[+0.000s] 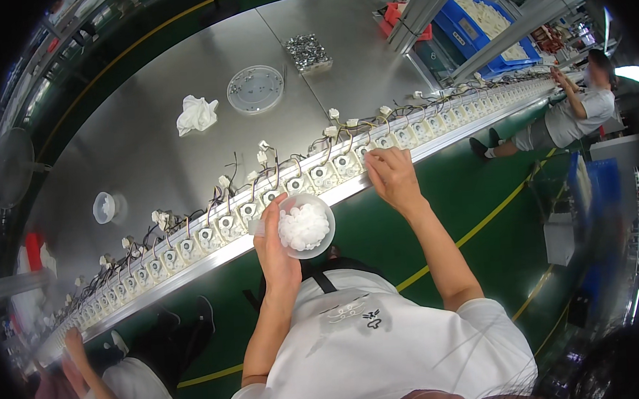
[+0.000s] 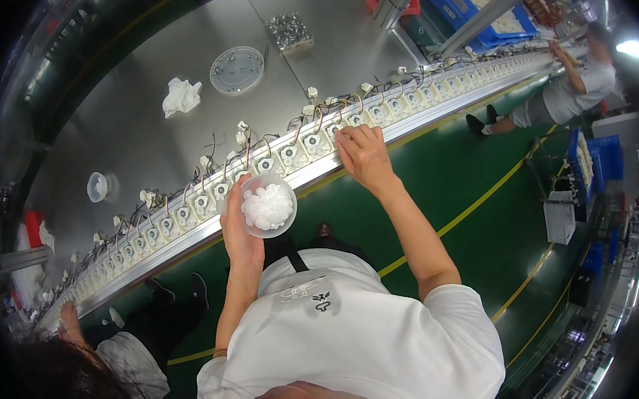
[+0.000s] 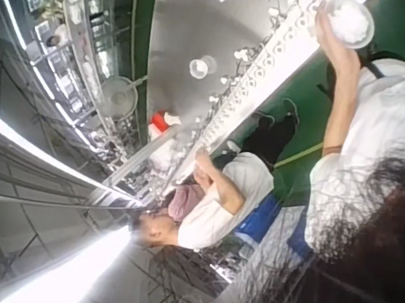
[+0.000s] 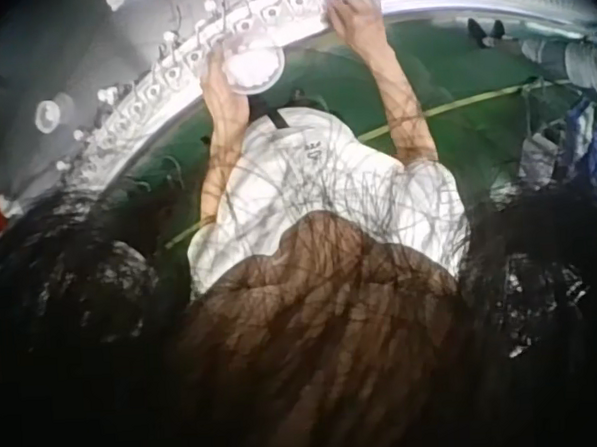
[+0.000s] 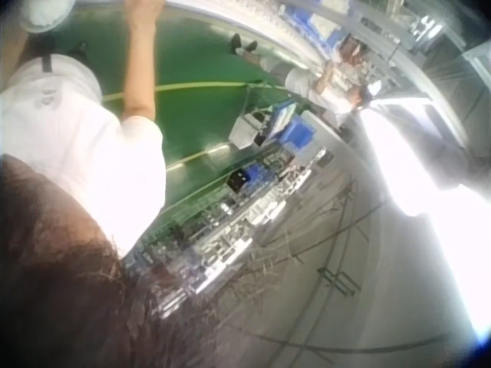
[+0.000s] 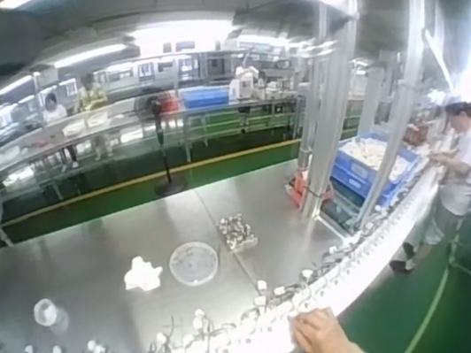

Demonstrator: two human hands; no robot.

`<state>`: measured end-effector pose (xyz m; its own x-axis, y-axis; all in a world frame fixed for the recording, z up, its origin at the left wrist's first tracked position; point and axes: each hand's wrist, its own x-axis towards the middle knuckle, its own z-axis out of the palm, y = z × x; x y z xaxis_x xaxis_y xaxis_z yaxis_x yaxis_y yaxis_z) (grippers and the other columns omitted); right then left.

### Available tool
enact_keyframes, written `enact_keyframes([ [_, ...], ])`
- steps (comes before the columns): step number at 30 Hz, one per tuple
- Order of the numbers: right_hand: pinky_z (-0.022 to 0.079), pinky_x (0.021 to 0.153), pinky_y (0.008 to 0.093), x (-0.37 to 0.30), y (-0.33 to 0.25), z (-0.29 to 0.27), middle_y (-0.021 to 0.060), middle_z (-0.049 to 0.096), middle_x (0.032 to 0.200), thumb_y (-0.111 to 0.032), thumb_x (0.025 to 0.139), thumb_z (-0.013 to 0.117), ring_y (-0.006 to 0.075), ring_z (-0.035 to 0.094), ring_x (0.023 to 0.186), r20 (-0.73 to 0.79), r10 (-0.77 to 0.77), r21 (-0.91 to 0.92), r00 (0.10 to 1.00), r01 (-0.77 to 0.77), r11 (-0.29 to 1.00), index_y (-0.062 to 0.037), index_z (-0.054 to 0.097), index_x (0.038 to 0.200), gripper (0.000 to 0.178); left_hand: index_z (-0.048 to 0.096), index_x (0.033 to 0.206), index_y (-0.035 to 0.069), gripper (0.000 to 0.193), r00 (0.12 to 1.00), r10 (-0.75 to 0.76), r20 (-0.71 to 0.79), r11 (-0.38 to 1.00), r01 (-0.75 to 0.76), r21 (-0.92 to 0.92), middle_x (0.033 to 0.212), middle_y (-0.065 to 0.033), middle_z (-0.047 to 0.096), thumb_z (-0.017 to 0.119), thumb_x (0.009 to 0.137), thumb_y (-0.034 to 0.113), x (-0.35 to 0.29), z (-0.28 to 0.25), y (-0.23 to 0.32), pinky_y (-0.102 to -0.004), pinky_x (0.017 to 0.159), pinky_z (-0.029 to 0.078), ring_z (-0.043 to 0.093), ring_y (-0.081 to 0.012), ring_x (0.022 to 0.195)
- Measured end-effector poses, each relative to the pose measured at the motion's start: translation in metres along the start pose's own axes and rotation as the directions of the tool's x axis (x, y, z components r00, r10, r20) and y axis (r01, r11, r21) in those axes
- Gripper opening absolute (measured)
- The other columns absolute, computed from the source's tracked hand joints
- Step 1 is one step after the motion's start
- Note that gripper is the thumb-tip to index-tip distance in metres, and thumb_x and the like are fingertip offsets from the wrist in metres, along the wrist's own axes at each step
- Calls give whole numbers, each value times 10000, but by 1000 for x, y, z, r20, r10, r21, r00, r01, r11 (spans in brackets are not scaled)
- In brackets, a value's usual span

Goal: Placing small white components onto an electronic assembly strip on a factory line.

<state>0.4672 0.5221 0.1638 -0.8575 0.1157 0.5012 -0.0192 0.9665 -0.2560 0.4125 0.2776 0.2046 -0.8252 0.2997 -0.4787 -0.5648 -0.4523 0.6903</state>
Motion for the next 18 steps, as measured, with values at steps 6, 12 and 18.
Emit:
enact_keyframes([
  [6, 425, 676, 377, 15, 22, 6, 84, 657, 811, 0, 707, 693, 274, 600, 776, 98, 70, 73, 993, -77, 994, -46, 663, 768, 82, 574, 1174, 13, 356, 1000, -6, -7, 1000, 6, -6, 1075, -93, 609, 530, 964, 297, -2, -2, -1, -288, 870, 481, 587, -157, 999],
  [12, 384, 731, 405, 29, 34, 12, 76, 624, 730, -2, 689, 679, 278, 594, 810, 256, 154, 114, 954, -188, 976, -71, 633, 652, 91, 580, 1166, 16, 339, 1000, -16, 8, 1000, 17, -12, 1072, -97, 610, 542, 959, 281, -2, 0, -6, -286, 861, 485, 589, -158, 992],
  [18, 422, 760, 398, 52, 31, 7, 114, 661, 746, 1, 682, 673, 299, 630, 769, 488, 306, -4, 817, -348, 937, -55, 674, 666, 58, 587, 1155, 8, 346, 999, -13, 37, 1000, 12, 13, 1084, -99, 614, 544, 958, 289, -3, 3, -13, -288, 877, 474, 580, -156, 1001],
])
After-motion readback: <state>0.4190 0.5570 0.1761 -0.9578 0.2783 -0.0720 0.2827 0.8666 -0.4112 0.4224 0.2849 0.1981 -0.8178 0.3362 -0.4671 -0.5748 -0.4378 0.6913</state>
